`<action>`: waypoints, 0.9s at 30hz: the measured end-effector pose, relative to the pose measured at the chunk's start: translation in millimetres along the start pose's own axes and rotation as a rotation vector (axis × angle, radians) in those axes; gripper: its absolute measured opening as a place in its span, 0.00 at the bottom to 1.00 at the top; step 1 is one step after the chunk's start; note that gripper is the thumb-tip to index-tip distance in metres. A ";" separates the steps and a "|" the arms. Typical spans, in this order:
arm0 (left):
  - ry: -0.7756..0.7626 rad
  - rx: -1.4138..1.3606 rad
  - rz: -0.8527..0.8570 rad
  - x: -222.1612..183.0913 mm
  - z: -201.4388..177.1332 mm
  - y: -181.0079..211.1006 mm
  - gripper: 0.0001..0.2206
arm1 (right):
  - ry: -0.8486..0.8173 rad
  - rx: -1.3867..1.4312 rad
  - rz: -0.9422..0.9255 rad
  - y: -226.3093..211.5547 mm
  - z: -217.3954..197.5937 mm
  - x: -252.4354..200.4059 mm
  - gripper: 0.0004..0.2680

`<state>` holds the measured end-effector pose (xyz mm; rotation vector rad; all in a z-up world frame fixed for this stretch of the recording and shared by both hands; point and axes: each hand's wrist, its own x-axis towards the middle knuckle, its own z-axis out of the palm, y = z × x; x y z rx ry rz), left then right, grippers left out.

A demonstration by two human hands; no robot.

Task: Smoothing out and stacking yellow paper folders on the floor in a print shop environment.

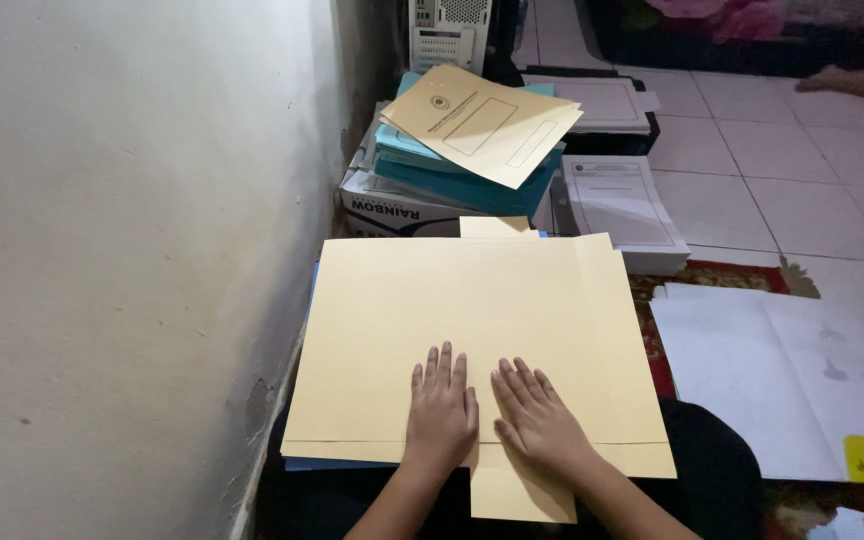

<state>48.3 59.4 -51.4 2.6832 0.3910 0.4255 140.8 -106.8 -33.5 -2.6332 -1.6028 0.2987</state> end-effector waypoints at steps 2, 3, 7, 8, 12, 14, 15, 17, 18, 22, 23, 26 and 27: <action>-0.014 -0.007 -0.007 -0.1 -2.8 2.4 0.27 | 0.039 0.050 0.105 0.4 -0.2 -0.5 0.27; -0.027 -0.014 -0.011 0.2 -4.6 3.0 0.27 | 0.079 0.100 0.212 0.2 -0.1 -0.2 0.27; -0.188 0.024 -0.032 3.0 -5.4 6.8 0.28 | 0.109 0.023 0.238 -5.8 16.1 12.9 0.27; -0.137 0.089 0.020 4.7 5.3 1.8 0.29 | 0.052 0.010 0.150 -5.6 12.4 17.7 0.26; -0.234 0.136 0.034 7.3 -2.6 2.3 0.28 | -0.048 0.036 0.060 -11.8 -17.7 12.4 0.26; -0.256 0.109 0.059 5.2 -10.8 2.7 0.29 | -0.060 0.086 0.200 -21.1 -39.3 2.9 0.27; -0.280 0.082 0.087 3.3 -15.1 2.7 0.29 | -0.073 0.137 0.343 -26.3 -49.4 -2.4 0.27; -0.293 0.073 0.139 0.4 -17.4 -1.1 0.32 | 0.024 0.142 0.391 -16.0 -30.3 -1.5 0.28; -0.302 0.060 0.199 1.5 -18.3 -2.3 0.34 | 0.126 0.142 0.444 -9.5 -21.9 -0.8 0.28; -0.428 0.043 0.376 2.4 -32.0 1.1 0.37 | 0.192 0.023 0.510 15.2 11.1 -4.3 0.28; -0.335 -0.002 0.426 0.8 -26.1 -2.3 0.34 | 0.174 -0.025 0.538 21.7 15.7 -7.3 0.28; -0.174 -0.005 0.519 -3.1 -4.6 -9.1 0.29 | 0.151 -0.063 0.593 38.3 16.2 -20.5 0.30; -0.111 0.035 0.566 -4.2 3.8 -10.5 0.28 | 0.144 -0.052 0.626 43.8 14.3 -26.0 0.31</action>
